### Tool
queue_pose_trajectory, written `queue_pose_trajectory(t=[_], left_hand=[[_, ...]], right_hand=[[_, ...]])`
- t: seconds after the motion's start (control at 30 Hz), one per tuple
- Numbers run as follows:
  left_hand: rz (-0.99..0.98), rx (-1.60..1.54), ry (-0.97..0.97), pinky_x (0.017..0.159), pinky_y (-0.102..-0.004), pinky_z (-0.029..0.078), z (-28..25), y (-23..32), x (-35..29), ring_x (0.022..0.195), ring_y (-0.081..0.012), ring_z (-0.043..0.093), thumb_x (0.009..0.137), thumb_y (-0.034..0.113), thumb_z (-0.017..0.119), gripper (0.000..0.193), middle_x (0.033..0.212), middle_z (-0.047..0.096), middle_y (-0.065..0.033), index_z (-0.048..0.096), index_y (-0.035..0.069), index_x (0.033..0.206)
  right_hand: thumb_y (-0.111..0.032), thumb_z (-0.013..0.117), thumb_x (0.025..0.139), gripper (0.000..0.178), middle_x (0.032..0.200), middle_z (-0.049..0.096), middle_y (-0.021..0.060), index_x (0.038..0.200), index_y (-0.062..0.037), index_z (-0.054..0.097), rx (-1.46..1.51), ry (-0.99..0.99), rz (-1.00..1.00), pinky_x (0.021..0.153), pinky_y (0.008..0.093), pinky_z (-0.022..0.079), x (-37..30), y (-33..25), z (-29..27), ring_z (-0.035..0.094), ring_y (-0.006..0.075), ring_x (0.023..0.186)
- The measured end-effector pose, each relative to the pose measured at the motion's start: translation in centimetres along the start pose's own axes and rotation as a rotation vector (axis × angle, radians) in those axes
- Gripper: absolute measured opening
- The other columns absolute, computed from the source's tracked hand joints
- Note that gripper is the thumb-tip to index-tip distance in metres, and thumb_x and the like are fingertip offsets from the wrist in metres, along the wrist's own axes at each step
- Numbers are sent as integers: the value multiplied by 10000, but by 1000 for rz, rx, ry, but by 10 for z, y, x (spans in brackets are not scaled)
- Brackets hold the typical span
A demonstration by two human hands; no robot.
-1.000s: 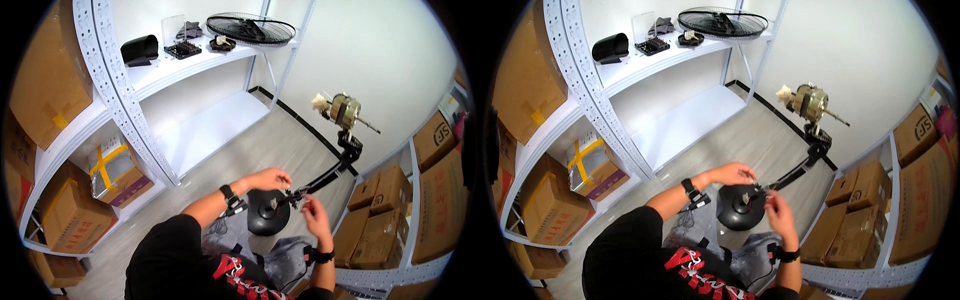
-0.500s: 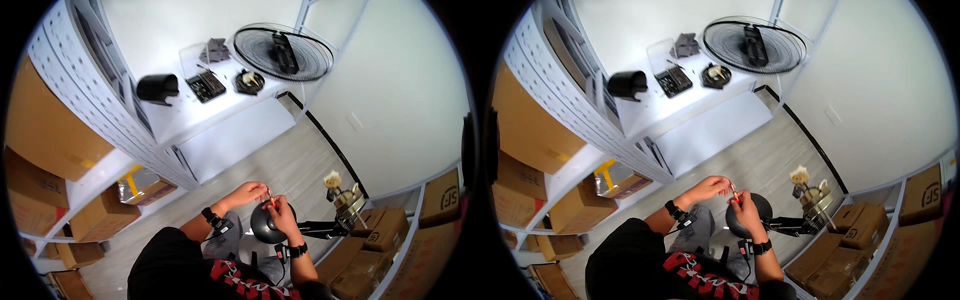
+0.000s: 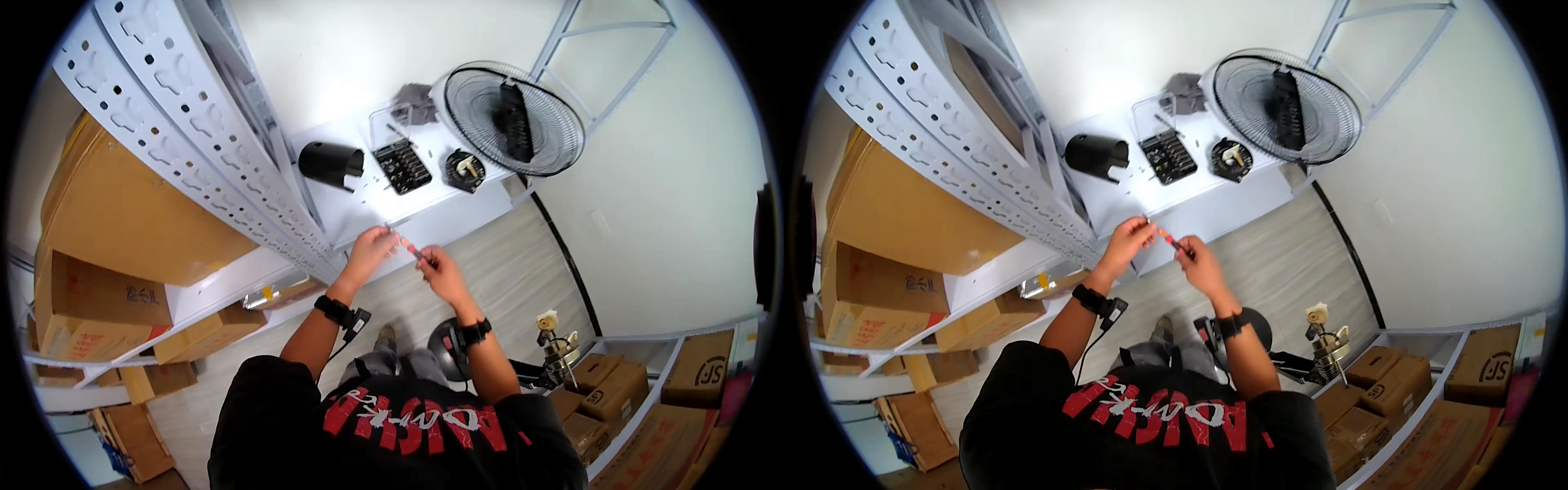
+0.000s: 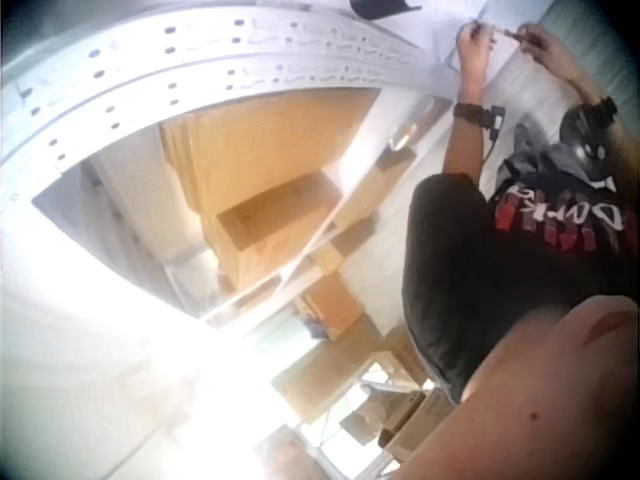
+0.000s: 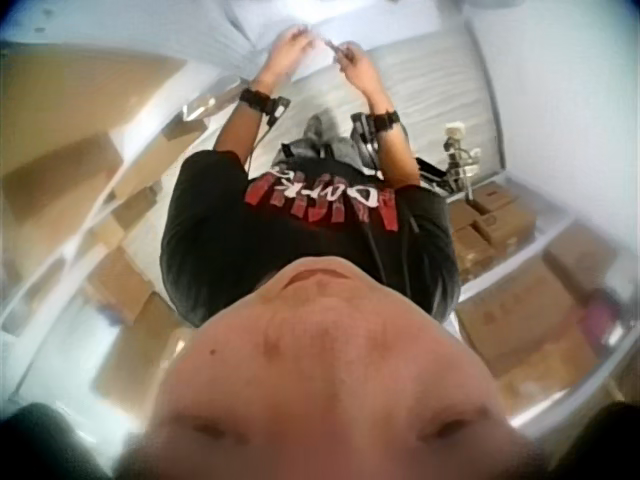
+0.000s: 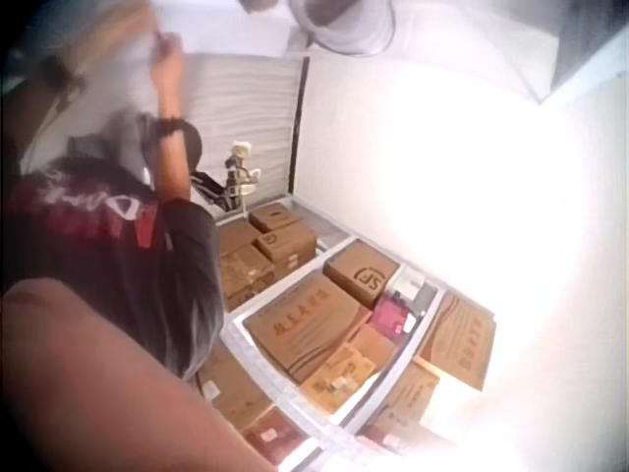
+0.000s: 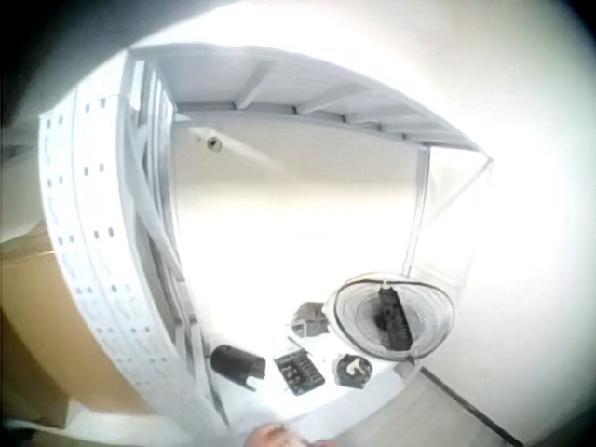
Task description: The person disassembles a black electronic device, cleans a cylindrical component with a cloth, and uses a screwdriver to adjust internal wiring. They handle the device parts and tools on a white table in a storage room.
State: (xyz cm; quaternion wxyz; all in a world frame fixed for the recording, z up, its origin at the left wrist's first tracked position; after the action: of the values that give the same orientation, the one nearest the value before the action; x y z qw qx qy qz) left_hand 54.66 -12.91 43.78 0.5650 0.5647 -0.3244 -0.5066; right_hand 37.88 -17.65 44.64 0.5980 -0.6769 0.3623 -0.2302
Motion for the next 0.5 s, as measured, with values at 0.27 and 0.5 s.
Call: queue_pose_trajectory(t=[0.27, 0.5], left_hand=[[-91, 83, 245, 701, -227, 465, -78, -26, -33, 787, -90, 597, 943, 265, 573, 207, 841, 627, -3, 616, 64, 923], [-153, -4, 417, 720, -255, 471, -100, -21, -40, 809, -128, 609, 976, 401, 494, 349, 849, 630, -26, 602, 77, 905]], right_hand=[[-29, 596, 821, 203, 813, 624, 131, 1023, -41, 582, -108, 181, -117, 647, 346, 485, 75, 30, -11, 605, 248, 690], [7, 579, 824, 305, 979, 631, 143, 1106, -107, 579, -169, -27, -301, 744, 366, 493, 100, -21, 35, 621, 301, 839]])
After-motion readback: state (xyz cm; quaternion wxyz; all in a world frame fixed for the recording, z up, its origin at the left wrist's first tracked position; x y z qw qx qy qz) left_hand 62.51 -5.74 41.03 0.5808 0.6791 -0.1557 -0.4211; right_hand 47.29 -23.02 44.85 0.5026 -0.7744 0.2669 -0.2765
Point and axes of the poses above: each hand's wrist, its own x-axis towards the middle knuckle, its own z-axis out of the palm, y = z × x, the point moved 9 cm from there along x, towards the middle knuckle
